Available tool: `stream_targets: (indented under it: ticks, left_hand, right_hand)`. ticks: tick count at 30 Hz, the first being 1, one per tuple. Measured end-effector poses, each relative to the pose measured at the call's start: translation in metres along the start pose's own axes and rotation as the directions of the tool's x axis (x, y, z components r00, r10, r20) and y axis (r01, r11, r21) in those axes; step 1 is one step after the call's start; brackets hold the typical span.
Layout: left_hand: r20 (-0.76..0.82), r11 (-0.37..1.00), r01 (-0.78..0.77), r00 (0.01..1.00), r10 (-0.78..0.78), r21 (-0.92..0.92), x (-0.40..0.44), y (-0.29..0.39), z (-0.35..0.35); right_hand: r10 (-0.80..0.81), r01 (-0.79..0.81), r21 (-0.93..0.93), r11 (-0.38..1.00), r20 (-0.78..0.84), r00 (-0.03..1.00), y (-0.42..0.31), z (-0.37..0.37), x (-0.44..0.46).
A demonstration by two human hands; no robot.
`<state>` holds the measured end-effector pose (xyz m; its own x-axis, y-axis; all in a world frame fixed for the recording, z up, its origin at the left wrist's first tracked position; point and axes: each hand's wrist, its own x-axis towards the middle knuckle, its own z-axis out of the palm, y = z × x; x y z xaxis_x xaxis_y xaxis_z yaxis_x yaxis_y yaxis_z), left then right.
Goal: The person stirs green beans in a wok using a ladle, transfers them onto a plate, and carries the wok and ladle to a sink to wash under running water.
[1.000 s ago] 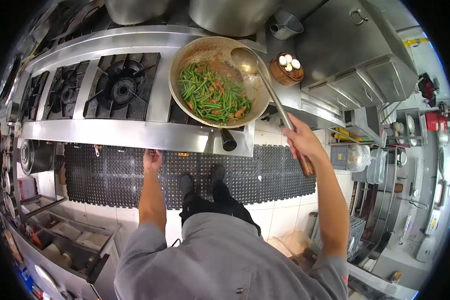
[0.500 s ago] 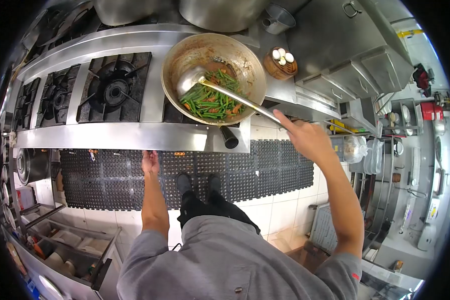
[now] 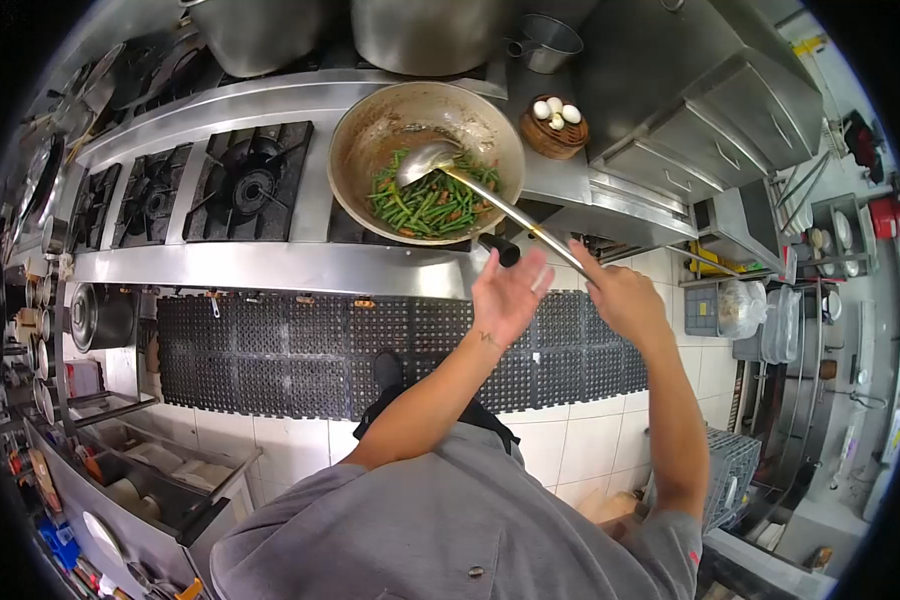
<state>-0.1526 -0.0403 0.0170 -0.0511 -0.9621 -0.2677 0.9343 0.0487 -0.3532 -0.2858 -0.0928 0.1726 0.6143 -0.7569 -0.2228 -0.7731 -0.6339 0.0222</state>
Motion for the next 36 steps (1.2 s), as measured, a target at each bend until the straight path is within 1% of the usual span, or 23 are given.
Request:
stream_targets:
  ticks: [1, 3, 7, 9, 10, 11, 13, 14, 15, 16, 17, 19, 20, 23, 25, 27, 29, 30, 31, 33, 34, 35, 36]
  left_hand:
    - [0.001, 1.0, 0.002, 1.0, -0.002, 0.009, 0.012, -0.002, 0.003]
    - [-0.137, 0.977, -0.103, 0.987, 0.078, -0.184, 0.033, -0.001, 0.006]
    - [-0.198, 0.982, -0.123, 0.976, 0.094, -0.142, 0.059, 0.015, -0.016]
    - [-0.094, 0.998, -0.001, 0.996, -0.006, -0.069, 0.063, 0.031, -0.029]
    - [-0.205, 1.0, -0.012, 0.979, 0.006, -0.029, 0.058, 0.037, -0.023]
    - [-0.193, 0.999, 0.02, 0.981, -0.025, -0.025, 0.047, 0.042, -0.018]
    - [-0.311, 0.998, 0.058, 0.949, -0.054, 0.004, 0.03, 0.055, -0.003]
    - [-0.368, 0.999, 0.033, 0.93, -0.019, 0.031, 0.029, 0.062, -0.001]
    - [-0.368, 0.999, 0.025, 0.93, -0.011, 0.034, 0.024, 0.068, -0.003]
    - [-0.337, 0.995, 0.077, 0.94, -0.05, 0.067, 0.02, 0.074, -0.003]
    - [-0.307, 0.986, 0.13, 0.947, -0.093, 0.105, 0.018, 0.079, -0.002]
    - [-0.346, 0.984, 0.123, 0.935, -0.072, 0.127, 0.014, 0.081, 0.001]
    - [-0.34, 0.976, 0.135, 0.938, -0.071, 0.169, 0.012, 0.082, -0.001]
    - [-0.339, 0.965, 0.16, 0.937, -0.083, 0.206, 0.011, 0.086, -0.003]
    - [-0.327, 0.969, 0.15, 0.942, -0.08, 0.195, 0.007, 0.088, 0.001]
    - [-0.324, 0.968, 0.119, 0.945, -0.043, 0.22, -0.001, 0.09, 0.003]
    - [-0.379, 0.965, 0.108, 0.925, -0.01, 0.237, 0.001, 0.094, 0.001]
    - [-0.358, 0.961, 0.101, 0.934, -0.003, 0.256, 0.001, 0.097, -0.003]
    - [-0.365, 0.96, 0.107, 0.931, -0.005, 0.26, 0.0, 0.096, 0.002]
    - [-0.455, 0.992, 0.088, 0.89, -0.039, 0.087, 0.001, 0.096, 0.014]
    - [-0.427, 0.994, 0.102, 0.901, -0.081, 0.026, 0.006, 0.105, 0.003]
    - [-0.43, 0.994, 0.107, 0.899, -0.084, 0.028, 0.005, 0.107, 0.003]
    - [-0.418, 0.992, 0.127, 0.902, -0.11, 0.012, 0.004, 0.107, 0.004]
  right_hand:
    - [0.003, -0.003, 0.006, 1.0, -0.007, 1.0, 0.003, 0.003, 0.0]
    - [-0.01, 0.012, 0.057, 0.998, -0.033, 0.999, 0.01, 0.008, -0.002]
    - [-0.036, 0.037, 0.03, 0.999, -0.038, 0.999, 0.031, 0.003, -0.008]
    - [-0.061, 0.064, 0.085, 0.994, -0.035, 0.997, 0.047, -0.007, -0.024]
    - [-0.064, 0.067, 0.089, 0.994, -0.036, 0.997, 0.052, -0.015, -0.033]
    - [-0.055, 0.05, 0.161, 0.986, 0.025, 0.998, 0.055, -0.025, -0.043]
    - [-0.058, 0.038, 0.235, 0.971, 0.08, 0.995, 0.063, -0.04, -0.058]
    - [-0.048, -0.001, 0.313, 0.95, 0.149, 0.988, 0.066, -0.045, -0.065]
    - [-0.043, -0.046, 0.386, 0.921, 0.22, 0.975, 0.07, -0.046, -0.07]
    - [-0.05, -0.05, 0.351, 0.935, 0.271, 0.961, 0.074, -0.044, -0.073]
    - [-0.054, -0.045, 0.355, 0.934, 0.264, 0.963, 0.075, -0.032, -0.072]
    - [-0.101, 0.047, 0.221, 0.974, 0.24, 0.966, 0.073, 0.008, -0.067]
    - [-0.064, 0.03, 0.152, 0.988, 0.225, 0.972, 0.057, 0.022, -0.062]
    - [0.033, -0.061, 0.152, 0.987, 0.177, 0.984, 0.021, 0.077, -0.054]
    - [0.078, -0.075, 0.204, 0.976, -0.006, 0.997, 0.01, 0.103, -0.054]
    - [0.053, -0.042, 0.272, 0.961, -0.032, 0.998, 0.013, 0.106, -0.067]
    - [0.042, -0.06, 0.499, 0.864, 0.048, 0.998, 0.018, 0.093, -0.074]
    - [-0.017, 0.031, 0.582, 0.813, -0.029, 0.999, 0.022, 0.096, -0.07]
    - [-0.01, 0.024, 0.588, 0.809, -0.027, 1.0, 0.016, 0.093, -0.064]
    - [0.057, -0.031, 0.417, 0.908, -0.049, 0.997, -0.004, 0.086, -0.038]
    - [0.045, 0.018, 0.401, 0.916, -0.148, 0.988, -0.008, 0.103, -0.021]
    - [0.051, 0.013, 0.404, 0.915, -0.147, 0.988, -0.012, 0.114, -0.01]
    - [0.034, 0.006, 0.332, 0.943, -0.114, 0.993, -0.017, 0.117, -0.001]
